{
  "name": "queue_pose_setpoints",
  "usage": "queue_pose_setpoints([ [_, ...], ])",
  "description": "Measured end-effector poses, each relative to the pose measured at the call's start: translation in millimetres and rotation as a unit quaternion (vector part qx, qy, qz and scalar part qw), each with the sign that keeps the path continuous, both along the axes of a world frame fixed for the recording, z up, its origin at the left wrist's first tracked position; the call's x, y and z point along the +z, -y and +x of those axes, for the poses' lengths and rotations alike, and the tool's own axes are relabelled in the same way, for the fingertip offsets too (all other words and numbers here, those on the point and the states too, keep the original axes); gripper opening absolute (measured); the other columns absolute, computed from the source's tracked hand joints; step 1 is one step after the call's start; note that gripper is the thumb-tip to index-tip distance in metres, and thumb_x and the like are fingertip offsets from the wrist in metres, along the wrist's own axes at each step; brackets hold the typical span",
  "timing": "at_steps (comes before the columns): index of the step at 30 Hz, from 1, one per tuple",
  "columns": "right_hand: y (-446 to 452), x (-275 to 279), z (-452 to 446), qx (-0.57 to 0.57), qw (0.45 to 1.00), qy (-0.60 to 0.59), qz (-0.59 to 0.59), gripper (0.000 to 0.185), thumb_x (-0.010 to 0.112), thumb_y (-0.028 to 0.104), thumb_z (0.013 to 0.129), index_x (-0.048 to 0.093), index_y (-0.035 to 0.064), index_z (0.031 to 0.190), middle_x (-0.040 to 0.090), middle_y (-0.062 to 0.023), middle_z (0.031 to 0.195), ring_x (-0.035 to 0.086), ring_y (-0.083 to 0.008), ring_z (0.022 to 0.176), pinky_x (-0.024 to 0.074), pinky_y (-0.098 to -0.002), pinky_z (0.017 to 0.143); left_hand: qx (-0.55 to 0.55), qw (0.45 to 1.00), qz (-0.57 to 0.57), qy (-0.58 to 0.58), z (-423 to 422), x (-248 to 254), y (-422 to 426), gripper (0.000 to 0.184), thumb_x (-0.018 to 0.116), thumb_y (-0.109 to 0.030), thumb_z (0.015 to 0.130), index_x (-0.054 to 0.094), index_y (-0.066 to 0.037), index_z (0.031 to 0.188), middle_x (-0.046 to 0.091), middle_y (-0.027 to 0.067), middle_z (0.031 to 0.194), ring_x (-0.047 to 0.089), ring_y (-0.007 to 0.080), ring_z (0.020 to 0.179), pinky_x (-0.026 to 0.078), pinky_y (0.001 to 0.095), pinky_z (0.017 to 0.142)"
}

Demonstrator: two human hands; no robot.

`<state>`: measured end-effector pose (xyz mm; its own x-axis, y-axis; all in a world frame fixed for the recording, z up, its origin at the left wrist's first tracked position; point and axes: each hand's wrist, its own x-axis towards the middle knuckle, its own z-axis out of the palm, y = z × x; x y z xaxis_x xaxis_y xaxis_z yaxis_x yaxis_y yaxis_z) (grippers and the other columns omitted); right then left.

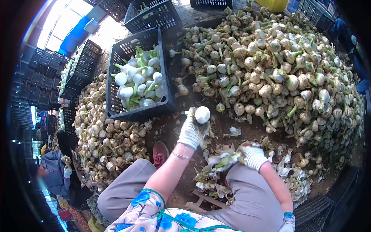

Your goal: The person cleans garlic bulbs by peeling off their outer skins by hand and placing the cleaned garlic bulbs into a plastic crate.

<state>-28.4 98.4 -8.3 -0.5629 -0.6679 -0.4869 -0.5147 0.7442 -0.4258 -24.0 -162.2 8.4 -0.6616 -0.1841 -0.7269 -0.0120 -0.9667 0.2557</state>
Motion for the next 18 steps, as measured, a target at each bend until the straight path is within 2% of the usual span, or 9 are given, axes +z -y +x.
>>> queue_pose_setpoints([
  [2, 1, 1, -13, -0.148, 0.981, 0.100, -0.073, 0.026, 0.055, 0.029, 0.078, 0.062, 0.0094, 0.095, 0.061, -0.0158, 0.092, 0.059, -0.0310, 0.086, 0.0466, -0.0375, 0.077, -0.016, 0.999, 0.007, -0.035, -3, 24, 19, 0.033, 0.056, -0.042, 0.082, 0.053, -0.013, 0.096, 0.060, 0.0039, 0.083, 0.058, 0.0186, 0.074, 0.053, 0.0329, 0.064],
  [3, 7, 3, -25, -0.168, 0.984, 0.045, -0.030, 0.025, 0.055, 0.029, 0.078, 0.062, 0.0103, 0.094, 0.061, -0.0154, 0.092, 0.059, -0.0308, 0.085, 0.0466, -0.0382, 0.077, -0.016, 0.998, -0.028, -0.061, -4, 51, 29, 0.037, 0.056, -0.044, 0.080, 0.053, -0.011, 0.096, 0.060, 0.0048, 0.084, 0.058, 0.0189, 0.075, 0.053, 0.0321, 0.060],
  [4, 12, 6, -35, -0.188, 0.982, -0.011, 0.014, 0.024, 0.055, 0.029, 0.079, 0.063, 0.0112, 0.094, 0.061, -0.0151, 0.092, 0.059, -0.0307, 0.084, 0.0465, -0.0389, 0.076, 0.039, 0.989, -0.035, -0.137, -7, 64, 43, 0.040, 0.055, -0.045, 0.081, 0.053, -0.009, 0.099, 0.060, 0.0067, 0.087, 0.059, 0.0196, 0.079, 0.054, 0.0329, 0.065],
  [6, 26, 4, -52, -0.241, 0.960, -0.118, -0.079, 0.026, 0.054, 0.029, 0.080, 0.061, 0.0116, 0.097, 0.059, -0.0132, 0.097, 0.058, -0.0311, 0.086, 0.0460, -0.0396, 0.076, 0.185, 0.964, -0.085, -0.173, -7, 86, 66, 0.041, 0.052, -0.043, 0.084, 0.054, -0.005, 0.100, 0.060, 0.0125, 0.093, 0.058, 0.0260, 0.087, 0.051, 0.0406, 0.079],
  [8, 36, -4, -66, -0.194, 0.963, -0.137, -0.129, 0.032, 0.053, 0.029, 0.080, 0.054, 0.0132, 0.108, 0.053, -0.0123, 0.112, 0.056, -0.0323, 0.091, 0.0454, -0.0398, 0.078, 0.194, 0.961, -0.060, -0.186, -3, 87, 77, 0.038, 0.050, -0.040, 0.085, 0.055, -0.004, 0.097, 0.060, 0.0132, 0.094, 0.057, 0.0267, 0.089, 0.048, 0.0426, 0.084],
  [10, 58, -42, -94, -0.169, 0.964, -0.192, -0.075, 0.052, 0.056, 0.030, 0.078, 0.038, 0.0124, 0.123, 0.039, -0.0137, 0.128, 0.048, -0.0336, 0.107, 0.0425, -0.0429, 0.083, 0.051, 0.970, -0.007, -0.237, 8, 57, 61, 0.033, 0.048, -0.036, 0.086, 0.056, -0.005, 0.096, 0.060, 0.0137, 0.093, 0.057, 0.0250, 0.090, 0.047, 0.0420, 0.084],
  [14, 75, -89, -119, -0.199, 0.966, -0.159, 0.044, 0.045, 0.059, 0.034, 0.074, 0.046, 0.0059, 0.106, 0.051, -0.0158, 0.105, 0.051, -0.0340, 0.096, 0.0411, -0.0438, 0.082, -0.073, 0.976, 0.029, -0.203, 34, -15, 33, 0.028, 0.050, -0.033, 0.085, 0.052, -0.010, 0.102, 0.056, 0.0127, 0.102, 0.057, 0.0238, 0.086, 0.046, 0.0395, 0.072],
  [16, 74, -83, -116, -0.199, 0.960, -0.196, -0.017, 0.034, 0.059, 0.025, 0.074, 0.049, 0.0057, 0.099, 0.055, -0.0161, 0.093, 0.053, -0.0348, 0.089, 0.0416, -0.0449, 0.079, -0.113, 0.993, -0.007, -0.036, 39, 9, 12, 0.025, 0.056, -0.029, 0.084, 0.055, -0.011, 0.100, 0.059, 0.0088, 0.091, 0.058, 0.0243, 0.083, 0.051, 0.0401, 0.071],
  [18, 74, -78, -111, -0.195, 0.948, -0.236, -0.093, 0.018, 0.058, 0.013, 0.075, 0.050, 0.0068, 0.090, 0.055, -0.0117, 0.078, 0.056, -0.0290, 0.076, 0.0463, -0.0415, 0.067, -0.226, 0.973, -0.008, 0.044, 41, -9, 9, 0.035, 0.058, -0.033, 0.082, 0.051, -0.013, 0.110, 0.052, 0.0142, 0.108, 0.054, 0.0291, 0.095, 0.050, 0.0441, 0.075],
])
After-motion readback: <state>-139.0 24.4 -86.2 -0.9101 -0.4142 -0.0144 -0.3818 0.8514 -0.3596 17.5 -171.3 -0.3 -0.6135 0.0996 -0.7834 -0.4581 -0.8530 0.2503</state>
